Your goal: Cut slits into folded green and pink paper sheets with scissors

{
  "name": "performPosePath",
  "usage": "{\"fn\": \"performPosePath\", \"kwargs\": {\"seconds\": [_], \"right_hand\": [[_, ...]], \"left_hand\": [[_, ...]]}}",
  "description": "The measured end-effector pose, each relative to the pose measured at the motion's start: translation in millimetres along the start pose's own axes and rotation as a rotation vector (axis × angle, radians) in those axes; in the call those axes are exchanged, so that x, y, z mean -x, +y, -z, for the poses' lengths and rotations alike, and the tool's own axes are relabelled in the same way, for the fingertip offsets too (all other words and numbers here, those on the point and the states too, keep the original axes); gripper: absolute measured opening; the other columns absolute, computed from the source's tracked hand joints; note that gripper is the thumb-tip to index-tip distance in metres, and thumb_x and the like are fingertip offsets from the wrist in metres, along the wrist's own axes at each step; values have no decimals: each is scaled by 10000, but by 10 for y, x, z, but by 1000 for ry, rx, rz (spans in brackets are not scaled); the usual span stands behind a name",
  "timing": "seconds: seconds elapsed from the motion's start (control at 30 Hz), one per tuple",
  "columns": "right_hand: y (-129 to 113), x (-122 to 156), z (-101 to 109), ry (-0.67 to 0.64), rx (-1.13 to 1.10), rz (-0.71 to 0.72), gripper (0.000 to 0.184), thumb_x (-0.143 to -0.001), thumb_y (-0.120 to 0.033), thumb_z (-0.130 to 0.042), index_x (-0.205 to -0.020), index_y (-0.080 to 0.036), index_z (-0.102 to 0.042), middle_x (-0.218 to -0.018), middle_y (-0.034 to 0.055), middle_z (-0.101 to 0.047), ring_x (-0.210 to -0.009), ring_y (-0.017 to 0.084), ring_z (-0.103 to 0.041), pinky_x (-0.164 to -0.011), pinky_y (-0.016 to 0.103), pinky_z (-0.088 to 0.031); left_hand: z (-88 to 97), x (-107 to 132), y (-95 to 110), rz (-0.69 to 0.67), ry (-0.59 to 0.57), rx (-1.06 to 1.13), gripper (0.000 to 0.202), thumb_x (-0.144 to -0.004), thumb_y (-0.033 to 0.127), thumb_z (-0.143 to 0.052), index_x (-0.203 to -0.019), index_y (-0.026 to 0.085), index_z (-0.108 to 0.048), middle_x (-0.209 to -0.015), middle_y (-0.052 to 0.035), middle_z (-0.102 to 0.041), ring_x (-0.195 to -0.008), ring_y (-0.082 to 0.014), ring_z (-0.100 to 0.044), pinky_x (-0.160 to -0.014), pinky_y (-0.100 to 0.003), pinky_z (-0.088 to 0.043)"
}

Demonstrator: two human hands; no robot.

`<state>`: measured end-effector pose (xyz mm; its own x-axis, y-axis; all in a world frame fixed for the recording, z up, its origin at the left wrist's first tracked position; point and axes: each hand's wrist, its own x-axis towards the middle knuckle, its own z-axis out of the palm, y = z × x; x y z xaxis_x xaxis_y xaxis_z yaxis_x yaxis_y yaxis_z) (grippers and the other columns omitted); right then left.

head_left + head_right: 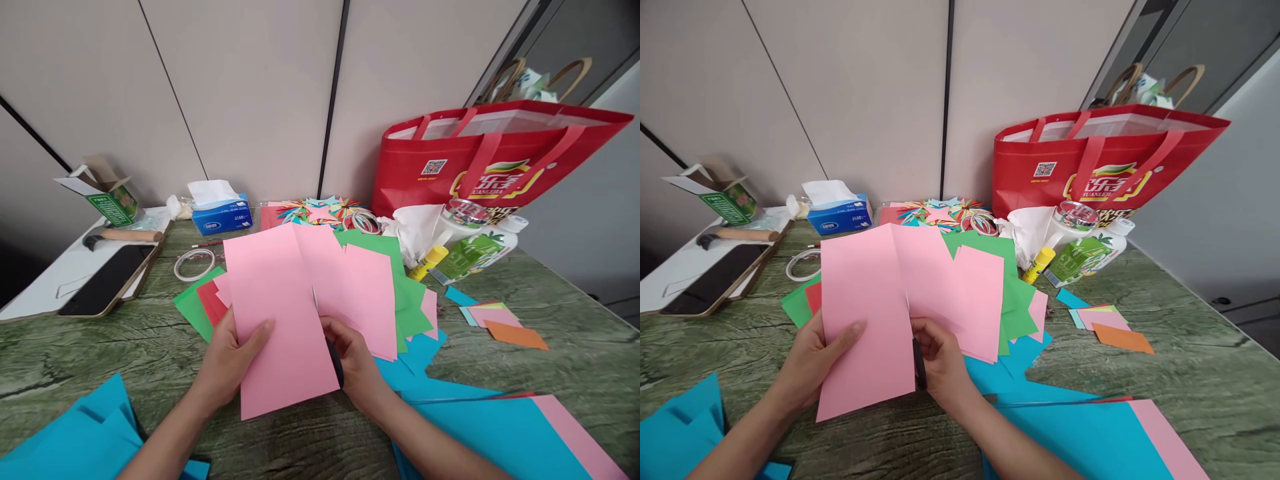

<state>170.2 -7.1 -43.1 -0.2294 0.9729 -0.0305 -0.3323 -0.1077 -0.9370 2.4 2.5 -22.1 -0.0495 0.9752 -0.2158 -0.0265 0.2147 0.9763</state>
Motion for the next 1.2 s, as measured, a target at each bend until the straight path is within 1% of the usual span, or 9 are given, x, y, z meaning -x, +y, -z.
{"fn": "performPosePath", "kwargs": {"seconds": [0.2,0.37,0.53,0.73,0.83,0.97,1.1,1.2], "right_hand": [[23,-11,15,10,8,27,325,-543,-339,-766,-808,-216,-626,-813,29,-692,-776,197,-630,-697,300,-511],[41,-5,16,-4,-17,31,328,-547,-322,-768,-827,-219,-631,-808,20,-692,-760,187,-632,-691,290,-507],[47,-8,8,28,-3,41,329,-535,-335,-769,-813,-214,-642,-776,20,-700,-721,185,-637,-657,285,-514],[43,-7,-5,48,-4,40,307,-534,-326,-770,-794,-214,-648,-765,17,-703,-700,178,-640,-641,280,-519],[33,-10,7,32,11,41,320,-549,-346,-759,-814,-214,-638,-791,29,-701,-738,190,-639,-673,302,-521],[11,-20,31,43,41,60,332,-562,-364,-749,-832,-217,-623,-870,48,-687,-837,207,-622,-741,328,-506],[1,-30,35,39,34,56,315,-570,-345,-751,-824,-216,-615,-882,53,-683,-840,205,-618,-744,326,-499],[5,-31,33,42,41,57,310,-566,-340,-755,-815,-216,-617,-871,51,-685,-824,206,-620,-734,331,-502]], "left_hand": [[-4,5,10,6,-2,-8,315,-664,338,-659,-925,215,-533,-892,-27,-653,-610,-151,-606,-517,-258,-499],[-16,26,25,15,-2,-10,338,-660,348,-658,-945,210,-538,-900,-43,-662,-625,-173,-618,-496,-260,-496],[-24,17,31,18,7,-15,370,-641,366,-667,-948,202,-539,-912,-56,-667,-653,-204,-630,-482,-271,-496],[-20,10,13,15,0,-11,361,-653,360,-658,-955,208,-531,-918,-54,-666,-672,-205,-630,-492,-269,-497],[-26,20,15,23,5,-14,365,-641,361,-667,-942,205,-533,-884,-47,-667,-648,-201,-627,-483,-271,-496],[-30,38,8,48,-37,-7,350,-655,353,-660,-943,202,-532,-854,-40,-662,-578,-169,-608,-477,-267,-493],[-26,38,-8,49,-52,-3,330,-671,343,-651,-946,204,-531,-821,-26,-655,-536,-141,-589,-502,-270,-498],[-29,29,-11,56,-50,1,340,-671,348,-649,-957,204,-533,-784,-23,-656,-533,-148,-590,-503,-277,-498]]}}
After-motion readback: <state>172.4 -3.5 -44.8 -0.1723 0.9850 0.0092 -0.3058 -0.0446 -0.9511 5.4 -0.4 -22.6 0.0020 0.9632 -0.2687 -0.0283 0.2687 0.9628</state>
